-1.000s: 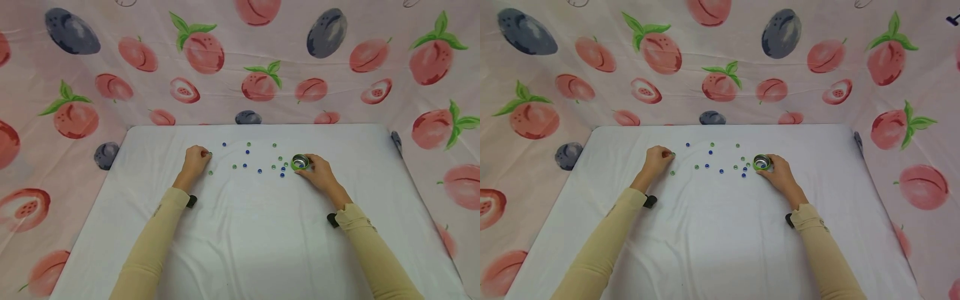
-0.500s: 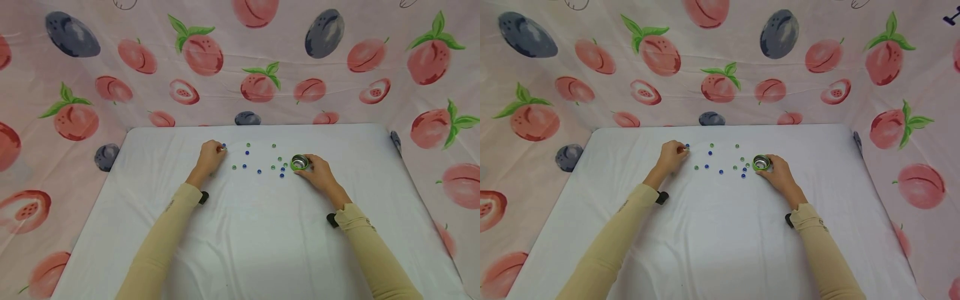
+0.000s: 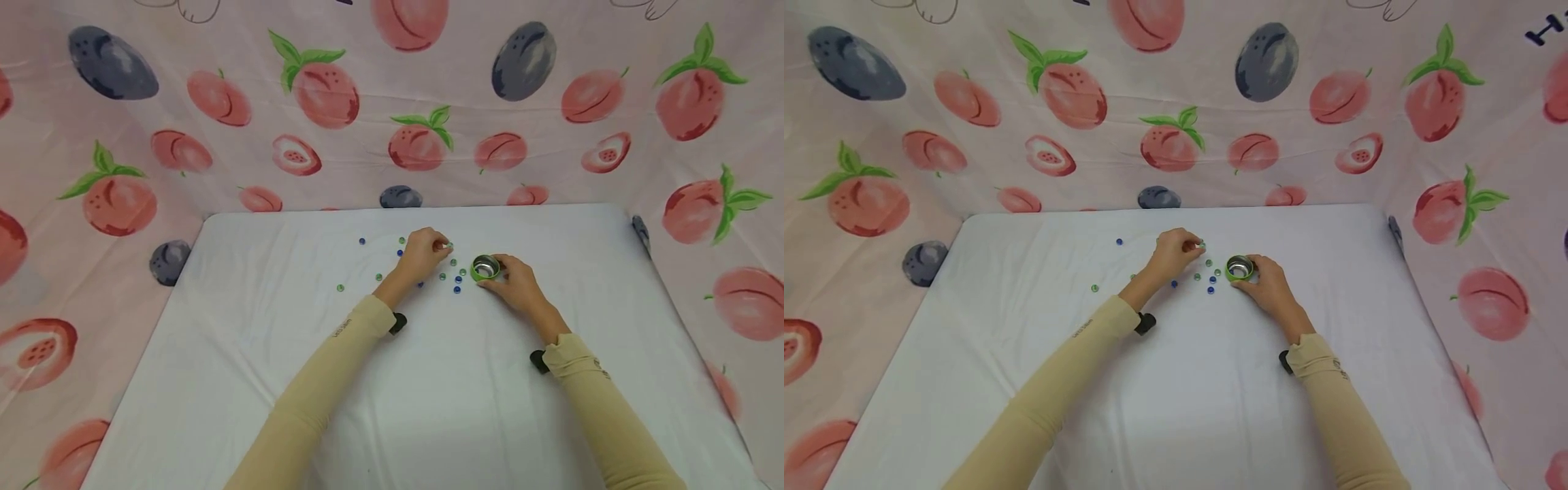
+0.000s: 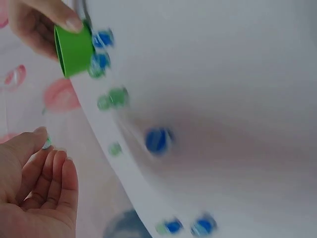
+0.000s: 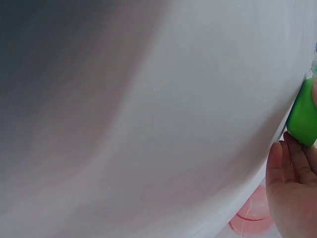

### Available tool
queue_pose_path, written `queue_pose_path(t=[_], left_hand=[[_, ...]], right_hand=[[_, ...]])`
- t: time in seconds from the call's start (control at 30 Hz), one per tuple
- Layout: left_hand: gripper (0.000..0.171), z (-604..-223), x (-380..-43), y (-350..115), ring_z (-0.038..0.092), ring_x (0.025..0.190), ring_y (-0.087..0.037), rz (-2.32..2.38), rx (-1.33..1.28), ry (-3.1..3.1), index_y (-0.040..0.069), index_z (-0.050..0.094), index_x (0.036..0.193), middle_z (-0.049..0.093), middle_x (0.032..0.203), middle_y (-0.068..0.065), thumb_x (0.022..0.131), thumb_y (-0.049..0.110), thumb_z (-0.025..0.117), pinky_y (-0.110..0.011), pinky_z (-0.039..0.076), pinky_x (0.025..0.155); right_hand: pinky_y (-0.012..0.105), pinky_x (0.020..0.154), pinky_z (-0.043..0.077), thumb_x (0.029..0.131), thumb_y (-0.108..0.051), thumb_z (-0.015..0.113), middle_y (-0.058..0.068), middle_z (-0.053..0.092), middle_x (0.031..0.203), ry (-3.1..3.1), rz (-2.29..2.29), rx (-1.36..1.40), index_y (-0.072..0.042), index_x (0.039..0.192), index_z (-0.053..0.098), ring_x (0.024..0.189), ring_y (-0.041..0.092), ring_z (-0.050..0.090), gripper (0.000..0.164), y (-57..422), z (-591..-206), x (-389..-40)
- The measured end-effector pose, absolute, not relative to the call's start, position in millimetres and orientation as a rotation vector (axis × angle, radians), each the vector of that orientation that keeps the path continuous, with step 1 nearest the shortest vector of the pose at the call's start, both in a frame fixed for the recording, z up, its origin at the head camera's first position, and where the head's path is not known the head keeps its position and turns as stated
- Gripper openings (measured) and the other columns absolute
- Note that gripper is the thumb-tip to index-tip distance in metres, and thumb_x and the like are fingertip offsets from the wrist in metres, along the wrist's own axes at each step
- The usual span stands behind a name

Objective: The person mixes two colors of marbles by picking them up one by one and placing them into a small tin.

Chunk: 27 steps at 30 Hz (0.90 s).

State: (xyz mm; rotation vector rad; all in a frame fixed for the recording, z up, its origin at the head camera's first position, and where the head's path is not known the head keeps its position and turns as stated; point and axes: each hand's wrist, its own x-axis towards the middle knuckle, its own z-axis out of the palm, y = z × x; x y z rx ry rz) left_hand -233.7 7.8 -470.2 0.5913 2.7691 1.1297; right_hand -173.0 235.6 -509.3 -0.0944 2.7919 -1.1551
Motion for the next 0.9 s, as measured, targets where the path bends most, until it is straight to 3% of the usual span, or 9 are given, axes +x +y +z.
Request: queue_pose_path(t=[0.4, 0.7, 0.9], left_hand=[[0.020, -489.8, -218.0, 50.6, 0.057, 0.085, -0.017, 1.065, 0.708, 2.698, -0.004, 0.076, 0.116, 0.069, 0.098, -0.013, 0.101, 0.010, 0.072, -0.023, 0.047, 0.074], [0.024, -490.5, -214.5, 51.5, 0.056, 0.088, -0.017, 1.058, 0.719, 2.699, -0.005, 0.075, 0.120, 0.068, 0.102, -0.014, 0.102, 0.010, 0.071, -0.024, 0.047, 0.077], [0.027, -482.7, -214.2, 29.3, 0.061, 0.094, -0.021, 1.059, 0.704, 2.723, -0.004, 0.074, 0.123, 0.070, 0.105, -0.014, 0.101, 0.012, 0.072, -0.030, 0.053, 0.085]], right_hand=[[0.056, 0.101, 0.049, 0.094, -0.015, 0.082, 0.030, 0.062, 0.134, 2.820, -1.183, -0.142, 0.011, 0.142, 0.055, 0.119, 0.043, 0.060, 0.060, 237.6, -512.3, -174.7], [0.055, 0.101, 0.049, 0.094, -0.013, 0.082, 0.031, 0.063, 0.132, 2.834, -1.187, -0.139, 0.012, 0.141, 0.055, 0.118, 0.043, 0.060, 0.059, 236.6, -510.6, -173.5], [0.056, 0.102, 0.049, 0.095, -0.015, 0.080, 0.031, 0.061, 0.135, 2.821, -1.160, -0.108, 0.012, 0.143, 0.053, 0.118, 0.043, 0.059, 0.061, 234.9, -509.3, -172.7]])
